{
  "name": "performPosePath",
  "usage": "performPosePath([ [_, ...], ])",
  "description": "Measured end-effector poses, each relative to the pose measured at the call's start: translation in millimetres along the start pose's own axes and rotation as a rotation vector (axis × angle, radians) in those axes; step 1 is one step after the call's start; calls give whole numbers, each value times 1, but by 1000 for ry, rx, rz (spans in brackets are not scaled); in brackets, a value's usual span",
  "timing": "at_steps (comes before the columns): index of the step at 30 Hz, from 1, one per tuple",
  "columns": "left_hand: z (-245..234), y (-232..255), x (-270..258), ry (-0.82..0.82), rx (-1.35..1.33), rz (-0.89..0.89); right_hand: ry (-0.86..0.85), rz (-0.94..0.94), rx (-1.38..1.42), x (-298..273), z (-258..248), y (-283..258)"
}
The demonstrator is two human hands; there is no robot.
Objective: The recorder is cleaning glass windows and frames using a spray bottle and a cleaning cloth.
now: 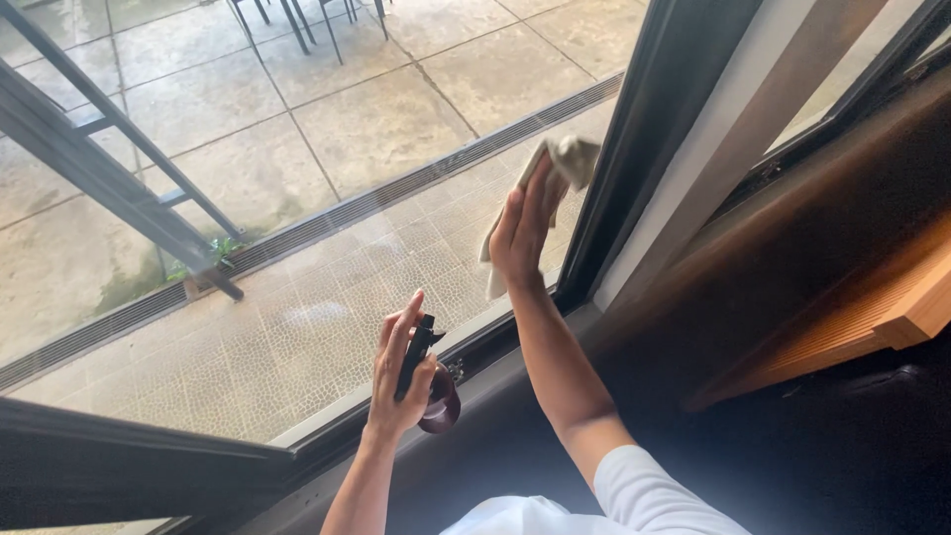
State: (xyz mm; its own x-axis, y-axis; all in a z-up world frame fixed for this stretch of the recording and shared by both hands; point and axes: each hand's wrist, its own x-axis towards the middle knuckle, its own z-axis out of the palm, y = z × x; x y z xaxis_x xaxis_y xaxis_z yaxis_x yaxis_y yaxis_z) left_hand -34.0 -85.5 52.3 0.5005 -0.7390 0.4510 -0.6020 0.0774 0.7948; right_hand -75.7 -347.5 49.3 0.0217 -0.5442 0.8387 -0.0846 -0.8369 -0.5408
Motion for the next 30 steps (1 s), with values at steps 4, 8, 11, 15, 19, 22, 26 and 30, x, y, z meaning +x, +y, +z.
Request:
performPosePath([
  [4,13,-1,8,29,-21,84,1,-56,-68,33,-8,-10],
  [8,17,5,11,21,-17,103,70,84,25,3,-7,25],
  [11,23,-4,9,17,-34,99,95,194,97,-42,-14,42],
  [15,26,3,11,12,-1,102,91,250,66,-113,-5,69],
  [19,30,8,14,-5,-42,21,101,311,84,-126,4,57],
  [22,39,-4,17,-3,-27,30,74,221,86,-101,12,49],
  [26,40,5,22,9,-19,88,15,14,46,-38,4,39],
  [30,46,2,25,-23,-16,3,29,-38,-44,49,-19,28],
])
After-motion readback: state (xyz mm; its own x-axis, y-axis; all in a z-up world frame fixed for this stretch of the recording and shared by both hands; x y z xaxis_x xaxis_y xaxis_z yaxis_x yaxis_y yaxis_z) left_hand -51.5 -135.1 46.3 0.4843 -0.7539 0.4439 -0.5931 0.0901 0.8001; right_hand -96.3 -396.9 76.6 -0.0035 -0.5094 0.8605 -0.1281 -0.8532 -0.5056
